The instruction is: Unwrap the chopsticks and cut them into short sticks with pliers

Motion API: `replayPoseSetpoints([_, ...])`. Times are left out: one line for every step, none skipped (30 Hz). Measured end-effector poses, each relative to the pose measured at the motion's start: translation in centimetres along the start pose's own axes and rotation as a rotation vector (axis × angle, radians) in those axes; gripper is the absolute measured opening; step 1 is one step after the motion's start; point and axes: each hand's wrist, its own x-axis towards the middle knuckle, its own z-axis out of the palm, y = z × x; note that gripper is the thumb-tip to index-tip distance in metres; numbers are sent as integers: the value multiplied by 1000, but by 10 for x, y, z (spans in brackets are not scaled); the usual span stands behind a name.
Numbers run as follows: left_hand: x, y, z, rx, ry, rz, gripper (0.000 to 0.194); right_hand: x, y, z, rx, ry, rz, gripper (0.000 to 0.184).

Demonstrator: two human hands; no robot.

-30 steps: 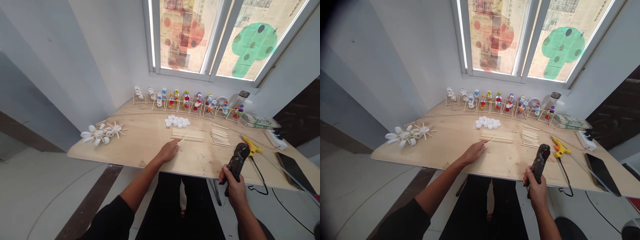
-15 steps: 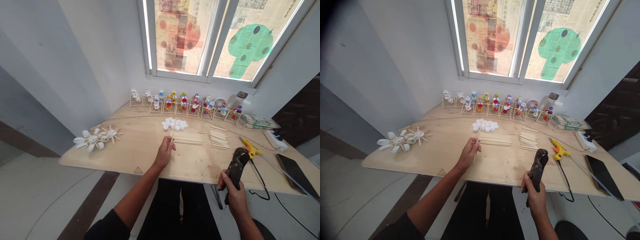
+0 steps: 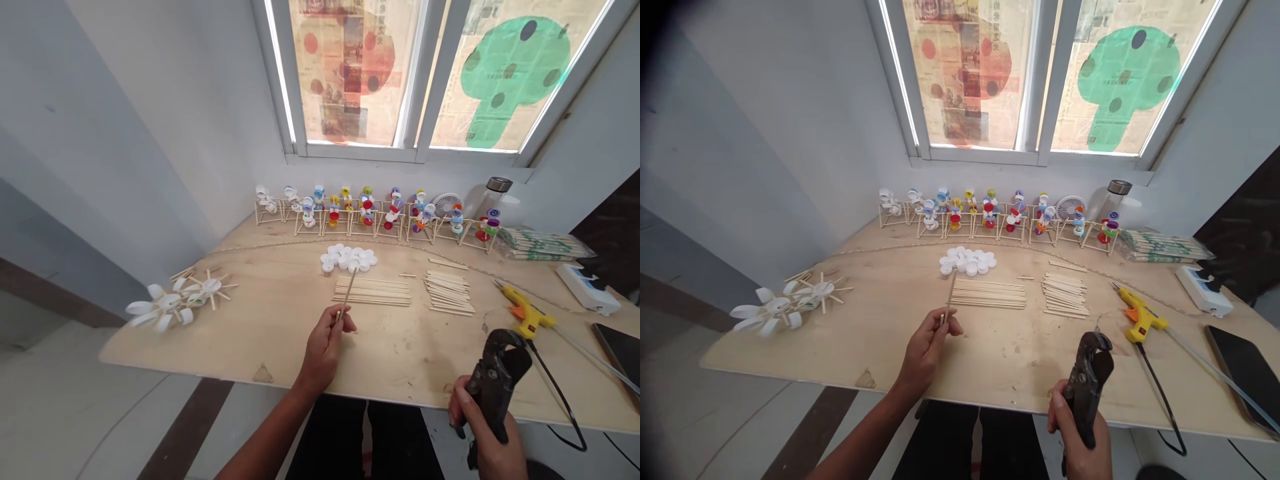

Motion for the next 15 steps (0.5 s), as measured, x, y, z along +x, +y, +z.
replayPoseSetpoints([-1,1,0,-18,21,4,18,1,3,0,8,4,0,36])
replayPoseSetpoints([-1,2,0,-30,38,8,16,2,5,1,20,14,3,37])
replayPoseSetpoints([-1,3,1,-35,46,10,14,3,8,1,37,24,8,37])
replayPoseSetpoints([-1,3,1,-31,45,9,14,4,10,2,52,35,11,37])
replayPoseSetpoints([-1,4,2,-17,39,4,14,5,12,3,61,46,15,37])
replayPoseSetpoints([-1,4,2,1,28,-5,15,5,13,4,66,54,19,38])
replayPoseSetpoints([-2,4,3,18,17,-15,16,5,13,4,67,59,23,39])
replayPoseSetpoints([-2,4,3,31,11,-25,17,4,13,4,66,63,28,40])
replayPoseSetpoints([-2,4,3,37,8,-36,17,4,11,4,64,62,35,40])
replayPoseSetpoints([-3,4,2,31,9,-46,17,3,9,4,60,59,41,41])
replayPoseSetpoints([-4,4,2,14,14,-54,16,2,6,4,55,52,47,41])
replayPoseSetpoints([-4,4,1,-9,21,-62,15,2,1,4,48,42,52,41])
replayPoseSetpoints([-5,4,1,-31,28,-68,14,2,-4,4,36,28,56,40])
replayPoseSetpoints([-6,5,0,-46,30,-72,13,2,-9,5,18,14,57,39])
replayPoseSetpoints([-7,6,1,-53,27,-74,13,2,-15,7,-3,-4,54,38])
